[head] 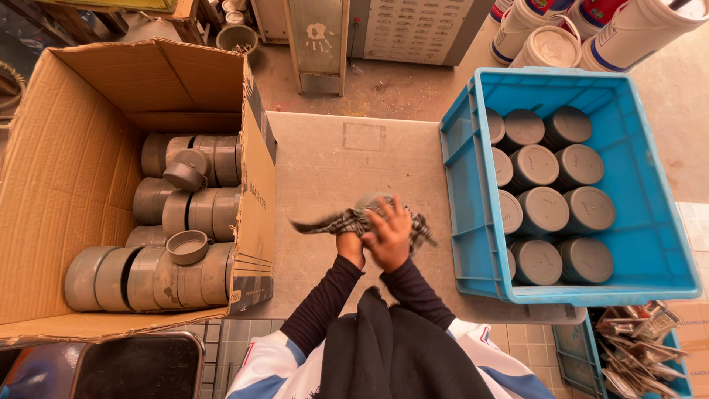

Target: The person wipes PVC fittings with a cloth before placing them into a blue crate or back into a cardboard box.

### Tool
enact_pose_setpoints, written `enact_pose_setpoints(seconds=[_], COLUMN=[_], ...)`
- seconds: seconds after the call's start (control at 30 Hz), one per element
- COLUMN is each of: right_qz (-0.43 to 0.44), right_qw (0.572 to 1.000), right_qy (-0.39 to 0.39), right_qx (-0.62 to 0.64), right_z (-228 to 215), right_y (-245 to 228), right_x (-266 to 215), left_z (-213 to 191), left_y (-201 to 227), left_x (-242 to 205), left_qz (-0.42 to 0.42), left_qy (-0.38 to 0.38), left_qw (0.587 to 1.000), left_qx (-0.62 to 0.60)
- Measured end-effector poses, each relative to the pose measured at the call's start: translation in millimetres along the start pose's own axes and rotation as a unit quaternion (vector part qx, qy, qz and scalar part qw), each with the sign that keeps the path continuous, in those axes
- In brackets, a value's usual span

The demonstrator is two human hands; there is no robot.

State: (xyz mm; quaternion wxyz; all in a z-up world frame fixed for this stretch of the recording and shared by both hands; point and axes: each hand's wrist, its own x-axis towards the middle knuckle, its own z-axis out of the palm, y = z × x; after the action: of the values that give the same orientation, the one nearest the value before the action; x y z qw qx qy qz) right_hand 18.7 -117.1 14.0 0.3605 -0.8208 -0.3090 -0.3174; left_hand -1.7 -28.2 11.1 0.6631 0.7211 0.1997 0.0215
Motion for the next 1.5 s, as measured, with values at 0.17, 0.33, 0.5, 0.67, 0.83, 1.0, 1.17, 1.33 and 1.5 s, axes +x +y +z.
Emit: enact_pose_setpoints(seconds=[0.17,0.33,0.5,0.67,0.83,1.0,1.17,1.33,1.5], right_qz=[0.207,0.174,0.002,-0.05,-0.094,0.255,0.464,0.497,0.673], right_qw=[0.972,0.977,0.992,0.991,0.993,0.962,0.819,0.834,0.717], right_qy=[0.031,0.011,0.061,0.065,0.07,-0.042,-0.239,-0.191,-0.019], right_qx=[0.102,0.126,0.108,0.104,-0.019,0.09,0.24,0.149,0.18], right_z=[-10.5,-7.8,-17.3,-6.9,-14.6,-18.4,-10.6,-41.5,-46.1], right_y=[36.5,27.2,6.6,-22.7,8.3,57.3,64.4,8.4,73.5], right_x=[25.1,13.9,5.1,-16.1,9.6,66.3,13.9,23.3,-40.8], left_z=[2.6,-10.9,-8.1,-19.3,-10.2,2.2,-10.4,0.2,-15.2], left_y=[-20.5,-29.0,-21.8,-1.7,6.2,-10.3,23.0,15.5,17.3], left_x=[-9.0,-0.7,4.4,22.8,-9.8,-25.7,-5.6,3.5,34.9], left_qz=[-0.09,-0.085,-0.161,-0.18,0.176,-0.089,-0.23,-0.357,-0.349], left_qy=[0.009,0.053,-0.01,-0.022,-0.071,-0.009,0.067,0.133,0.248], left_qw=[0.988,0.981,0.936,0.878,0.977,0.945,0.866,0.799,0.824], left_qx=[-0.126,-0.166,-0.314,-0.444,-0.098,-0.316,-0.439,-0.466,-0.371])
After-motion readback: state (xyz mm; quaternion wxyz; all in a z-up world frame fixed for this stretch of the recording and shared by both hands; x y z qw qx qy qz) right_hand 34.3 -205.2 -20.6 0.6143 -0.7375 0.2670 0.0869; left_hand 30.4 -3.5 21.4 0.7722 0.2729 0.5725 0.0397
